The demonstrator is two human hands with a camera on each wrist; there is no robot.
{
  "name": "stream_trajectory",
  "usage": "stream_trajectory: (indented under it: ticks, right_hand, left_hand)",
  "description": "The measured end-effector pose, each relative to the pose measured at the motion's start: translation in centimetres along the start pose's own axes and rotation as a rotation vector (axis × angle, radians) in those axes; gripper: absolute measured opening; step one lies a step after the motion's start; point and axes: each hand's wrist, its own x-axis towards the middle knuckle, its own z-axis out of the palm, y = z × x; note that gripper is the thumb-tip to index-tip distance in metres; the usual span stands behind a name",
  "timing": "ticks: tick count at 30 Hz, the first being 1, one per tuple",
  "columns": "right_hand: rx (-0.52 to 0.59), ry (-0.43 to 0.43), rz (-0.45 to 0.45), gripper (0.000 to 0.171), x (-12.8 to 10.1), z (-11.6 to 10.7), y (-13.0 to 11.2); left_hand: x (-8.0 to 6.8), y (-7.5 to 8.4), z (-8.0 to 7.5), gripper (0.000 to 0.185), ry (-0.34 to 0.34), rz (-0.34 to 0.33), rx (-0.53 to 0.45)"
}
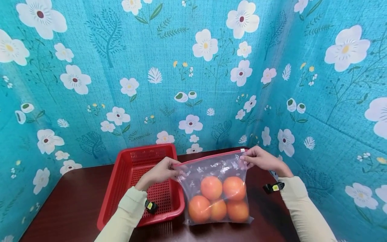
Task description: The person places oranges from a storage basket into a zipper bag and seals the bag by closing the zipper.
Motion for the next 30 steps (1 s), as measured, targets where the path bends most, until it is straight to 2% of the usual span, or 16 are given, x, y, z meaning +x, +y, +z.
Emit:
stream_trajectory:
  ticks: [7,11,16,23,30]
  right_hand:
    - [-0.013,0.097,0.084,0.027,2.5,0.8,2.1]
    - [-0.056,0.162,0.120,0.024,3.4,1.3,2.9]
    - [-0.088,0.212,0.121,0.022,4.4,1.9,4.3]
    - [-0.144,0.229,0.158,0.020,5.9,2.3,6.0]
    - [-0.154,0.234,0.205,0.021,7.3,2.6,7.3]
  left_hand:
    - [1.6,-0.6,-0.9,0.022,0.134,-0.097,0.043]
    - [2.0,-0.8,-1.1,0.016,0.265,-0.149,0.046]
    - [2.7,-1.5,-1.1,0.010,0.414,-0.214,0.047]
    - [3.5,-2.9,-1.2,0.015,0.492,-0.248,0.073]
    - [4.5,-3.1,-1.3,0.016,0.559,-0.218,0.132]
